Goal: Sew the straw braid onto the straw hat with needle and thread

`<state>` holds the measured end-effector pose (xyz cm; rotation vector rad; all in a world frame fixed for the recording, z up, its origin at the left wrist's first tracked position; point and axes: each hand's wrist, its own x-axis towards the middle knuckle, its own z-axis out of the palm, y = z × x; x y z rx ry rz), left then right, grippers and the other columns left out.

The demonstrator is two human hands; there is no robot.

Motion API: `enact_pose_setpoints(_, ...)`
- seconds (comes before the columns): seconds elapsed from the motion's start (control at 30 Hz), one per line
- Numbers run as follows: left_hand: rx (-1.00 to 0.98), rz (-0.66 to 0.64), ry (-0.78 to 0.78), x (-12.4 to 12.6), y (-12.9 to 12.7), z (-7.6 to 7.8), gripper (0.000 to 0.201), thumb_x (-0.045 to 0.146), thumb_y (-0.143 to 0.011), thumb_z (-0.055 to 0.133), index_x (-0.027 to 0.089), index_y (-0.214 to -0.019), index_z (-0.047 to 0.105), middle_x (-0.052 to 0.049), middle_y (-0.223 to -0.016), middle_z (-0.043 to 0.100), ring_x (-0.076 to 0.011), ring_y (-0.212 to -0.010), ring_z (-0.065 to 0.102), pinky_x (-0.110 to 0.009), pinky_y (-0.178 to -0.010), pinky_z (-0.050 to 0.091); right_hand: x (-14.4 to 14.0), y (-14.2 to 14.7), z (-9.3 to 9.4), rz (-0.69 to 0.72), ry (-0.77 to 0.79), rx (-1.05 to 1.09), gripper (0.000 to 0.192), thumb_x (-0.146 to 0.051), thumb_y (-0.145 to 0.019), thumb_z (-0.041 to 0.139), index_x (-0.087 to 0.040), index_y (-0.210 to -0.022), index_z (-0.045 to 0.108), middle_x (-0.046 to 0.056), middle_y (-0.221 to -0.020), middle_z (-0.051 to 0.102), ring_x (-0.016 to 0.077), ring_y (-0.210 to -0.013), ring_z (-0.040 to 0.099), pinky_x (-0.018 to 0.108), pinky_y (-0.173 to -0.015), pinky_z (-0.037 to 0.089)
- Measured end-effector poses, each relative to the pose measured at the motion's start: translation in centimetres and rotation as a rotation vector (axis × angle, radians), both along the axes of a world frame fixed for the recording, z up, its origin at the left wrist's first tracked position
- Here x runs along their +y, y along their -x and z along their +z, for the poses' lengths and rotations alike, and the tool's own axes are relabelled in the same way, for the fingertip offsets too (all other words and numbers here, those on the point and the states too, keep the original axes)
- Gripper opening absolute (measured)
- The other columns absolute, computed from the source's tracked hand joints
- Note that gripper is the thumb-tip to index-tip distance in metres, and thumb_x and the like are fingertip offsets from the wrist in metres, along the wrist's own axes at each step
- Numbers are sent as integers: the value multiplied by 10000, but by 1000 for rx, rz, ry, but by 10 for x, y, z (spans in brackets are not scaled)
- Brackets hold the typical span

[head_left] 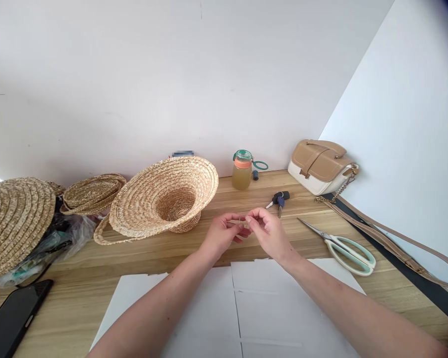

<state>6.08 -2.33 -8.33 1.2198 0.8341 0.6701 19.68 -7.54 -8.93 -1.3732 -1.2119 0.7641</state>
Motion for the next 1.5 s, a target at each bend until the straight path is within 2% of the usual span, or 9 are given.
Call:
enact_pose_setpoints(0.2,25,4,-61,0,-2,-4,184,180,-759,645,114,-931,645,-59,-667,709,-165,-654,686,-238,-558,522,-3,2,4,-6,10,-14,203,-390,-839,546,-194,-788,539,25,-712,590,157,-618,568,292,-570,463)
enact_pose_setpoints(0.5,33,-13,-99,-1,-2,-5,188,213,-776,634,113,-934,654,-77,-718,721,-166,-685,690,-233,-565,526,-3,4,4,-3,11,17,239,-435,-833,552,-202,-793,526,31,-734,602,169,-631,604,312,-591,503)
enact_pose_setpoints(1.5,39,-13,-130,-1,-4,-8,165,189,-769,613,124,-911,666,-70,-718,720,-169,-696,688,-239,-561,537,-2,4,2,-5,6,46,275,-477,-812,580,-209,-776,527,29,-707,600,175,-620,600,320,-583,506)
